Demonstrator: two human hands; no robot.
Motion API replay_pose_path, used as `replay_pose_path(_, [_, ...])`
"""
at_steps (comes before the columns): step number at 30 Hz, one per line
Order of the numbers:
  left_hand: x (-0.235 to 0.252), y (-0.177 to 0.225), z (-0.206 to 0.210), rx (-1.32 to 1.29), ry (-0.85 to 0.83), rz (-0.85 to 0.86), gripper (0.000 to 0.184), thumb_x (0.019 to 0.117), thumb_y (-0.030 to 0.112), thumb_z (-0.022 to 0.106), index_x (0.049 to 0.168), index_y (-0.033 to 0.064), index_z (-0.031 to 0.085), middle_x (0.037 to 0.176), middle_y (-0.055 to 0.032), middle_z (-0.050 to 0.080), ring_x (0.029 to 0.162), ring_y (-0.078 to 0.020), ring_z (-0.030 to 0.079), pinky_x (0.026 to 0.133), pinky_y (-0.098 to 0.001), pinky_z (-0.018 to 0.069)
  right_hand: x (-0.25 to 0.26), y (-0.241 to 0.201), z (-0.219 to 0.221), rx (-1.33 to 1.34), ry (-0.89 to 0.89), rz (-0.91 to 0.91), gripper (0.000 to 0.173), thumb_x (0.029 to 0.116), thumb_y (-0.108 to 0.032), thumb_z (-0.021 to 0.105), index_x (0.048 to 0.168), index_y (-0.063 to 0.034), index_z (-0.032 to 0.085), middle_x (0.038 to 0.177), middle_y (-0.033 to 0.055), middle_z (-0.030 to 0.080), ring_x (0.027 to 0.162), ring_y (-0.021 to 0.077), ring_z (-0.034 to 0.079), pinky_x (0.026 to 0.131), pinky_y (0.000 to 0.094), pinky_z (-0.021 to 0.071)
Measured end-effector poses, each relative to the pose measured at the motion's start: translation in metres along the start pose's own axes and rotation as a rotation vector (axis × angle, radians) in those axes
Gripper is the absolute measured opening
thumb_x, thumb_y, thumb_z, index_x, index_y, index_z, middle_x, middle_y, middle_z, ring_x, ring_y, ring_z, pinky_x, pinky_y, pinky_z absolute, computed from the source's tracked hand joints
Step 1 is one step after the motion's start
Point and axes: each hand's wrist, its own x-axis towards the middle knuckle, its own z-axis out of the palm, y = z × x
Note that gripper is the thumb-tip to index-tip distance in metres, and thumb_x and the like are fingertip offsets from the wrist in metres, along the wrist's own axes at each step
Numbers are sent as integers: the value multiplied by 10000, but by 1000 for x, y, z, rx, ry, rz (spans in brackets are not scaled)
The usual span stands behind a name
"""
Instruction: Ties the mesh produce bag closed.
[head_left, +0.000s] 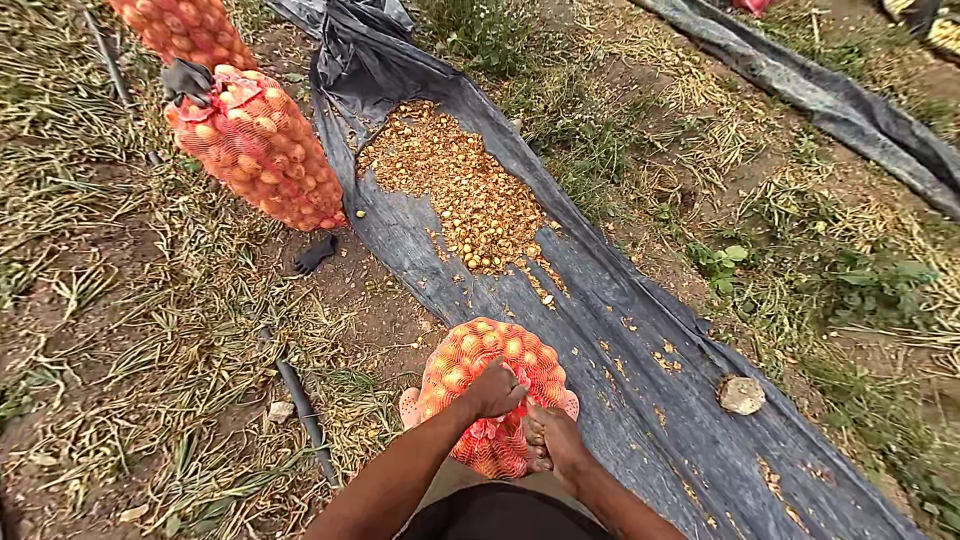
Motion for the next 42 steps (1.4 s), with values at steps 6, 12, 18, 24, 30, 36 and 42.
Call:
replay_pose_path(6, [-43,12,104,54,-57,22,600,1056,385,311,862,-23,706,948,-223,729,1061,-404,675,1129,-564,371,-29,117,-31,34,40,5,449,1054,-213,321,626,-205,456,494,-108,401,414,14,353,422,211,306])
replay_pose_path(12, [-38,-2,50,-313,-4,135,588,1101,366,292,876,-42,651,811,-196,654,847,-349,660,898,-560,492,-35,63,-46,-18,14,-186,520,1083,-327,262,632,-184,477,585,-43,526,500,92,525,437,247,438])
replay_pose_path(18, [-24,-20,-16,-548,-109,-18,256,1045,116,507,882,-39,630,799,-100,630,743,-152,613,750,-377,535,9,40,-87,-506,325,-128,298,1031,-202,597,1297,-70,604,818,128,621,611,228,625,526,399,566])
replay_pose_path(24, [-26,-14,-9,-509,-96,-43,285,1057,106,485,829,-13,608,730,-57,555,677,-123,537,680,-327,477,40,65,-112,-1376,-139,-121,396,1039,-355,539,978,-26,752,1013,201,711,1050,380,647,1015,600,430])
replay_pose_path(30, [-26,-24,1,-616,-12,-68,279,1026,122,521,790,8,617,710,-54,578,667,-133,563,672,-347,488,56,67,-76,-1522,-113,55,375,1039,-322,522,1085,-5,717,1193,240,679,1186,409,627,990,618,481])
replay_pose_path(36, [-34,-26,5,-1086,337,-203,219,1048,87,468,839,73,533,680,33,473,595,-67,449,580,-250,397,85,70,-24,-1185,395,-402,270,1025,-199,557,1038,20,714,1044,210,717,1027,376,696,930,553,535])
replay_pose_path(42, [-38,-24,10,-854,224,-200,243,1059,119,484,870,13,592,699,-17,495,628,-104,483,634,-293,439,113,95,24,-1260,239,-77,332,1028,-289,538,1061,-23,734,1115,199,718,1123,360,674,965,556,521])
